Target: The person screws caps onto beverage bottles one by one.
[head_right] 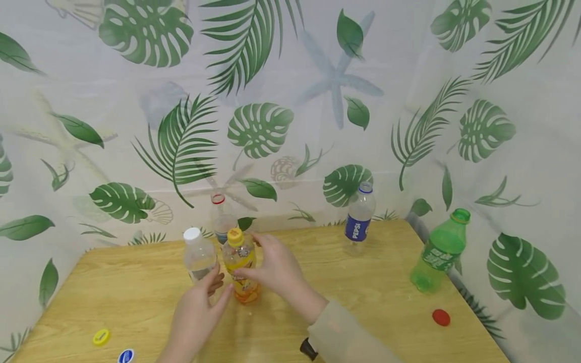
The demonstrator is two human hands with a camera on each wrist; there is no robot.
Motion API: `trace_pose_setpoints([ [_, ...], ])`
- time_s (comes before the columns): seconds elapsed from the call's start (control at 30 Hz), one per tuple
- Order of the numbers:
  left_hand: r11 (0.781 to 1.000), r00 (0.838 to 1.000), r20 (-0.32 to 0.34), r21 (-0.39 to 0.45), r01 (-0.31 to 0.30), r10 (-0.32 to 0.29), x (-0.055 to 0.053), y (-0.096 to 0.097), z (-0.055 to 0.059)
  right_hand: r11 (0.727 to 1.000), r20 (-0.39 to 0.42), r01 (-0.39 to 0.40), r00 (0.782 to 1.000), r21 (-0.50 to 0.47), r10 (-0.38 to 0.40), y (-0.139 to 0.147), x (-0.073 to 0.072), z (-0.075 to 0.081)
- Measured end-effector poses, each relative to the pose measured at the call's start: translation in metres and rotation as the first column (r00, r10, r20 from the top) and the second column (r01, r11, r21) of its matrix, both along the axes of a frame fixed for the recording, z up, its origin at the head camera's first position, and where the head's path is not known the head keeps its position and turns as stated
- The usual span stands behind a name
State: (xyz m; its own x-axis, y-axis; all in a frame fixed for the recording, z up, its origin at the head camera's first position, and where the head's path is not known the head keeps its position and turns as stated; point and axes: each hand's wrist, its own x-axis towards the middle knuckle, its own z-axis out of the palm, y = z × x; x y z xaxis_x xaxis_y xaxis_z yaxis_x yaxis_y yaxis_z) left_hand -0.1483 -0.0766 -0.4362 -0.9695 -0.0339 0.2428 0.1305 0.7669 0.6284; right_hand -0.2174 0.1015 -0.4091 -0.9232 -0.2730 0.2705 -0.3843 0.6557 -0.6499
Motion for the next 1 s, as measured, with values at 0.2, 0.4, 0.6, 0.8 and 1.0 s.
trace_pose_setpoints([
  [0.2,0.998,0.997,-0.076,-0.06,0.023,-0.027,0.008,-0.004,0.012,1.0,-0.008,0.007,1.0,-0.011,-0.007,0.008,0.004,0.004],
  [0.4,0.996,0.994,-0.103,-0.084,0.038,-0.047,0.016,-0.006,0.024,1.0,-0.032,0.003,0.999,0.024,-0.003,0.016,0.008,0.004],
  [0.6,0.989,0.969,-0.227,-0.132,0.063,-0.092,0.024,-0.009,0.038,0.999,-0.022,0.019,1.0,0.049,-0.018,0.026,0.014,0.007],
  [0.8,0.976,0.91,-0.386,-0.204,0.078,-0.153,0.023,-0.014,0.055,0.995,-0.017,0.025,1.0,0.093,-0.024,0.041,0.019,0.015],
  [1.0,0.965,0.86,-0.462,-0.238,0.114,-0.215,0.018,-0.021,0.069,0.99,-0.024,0.046,0.999,0.132,-0.043,0.057,0.021,0.016],
])
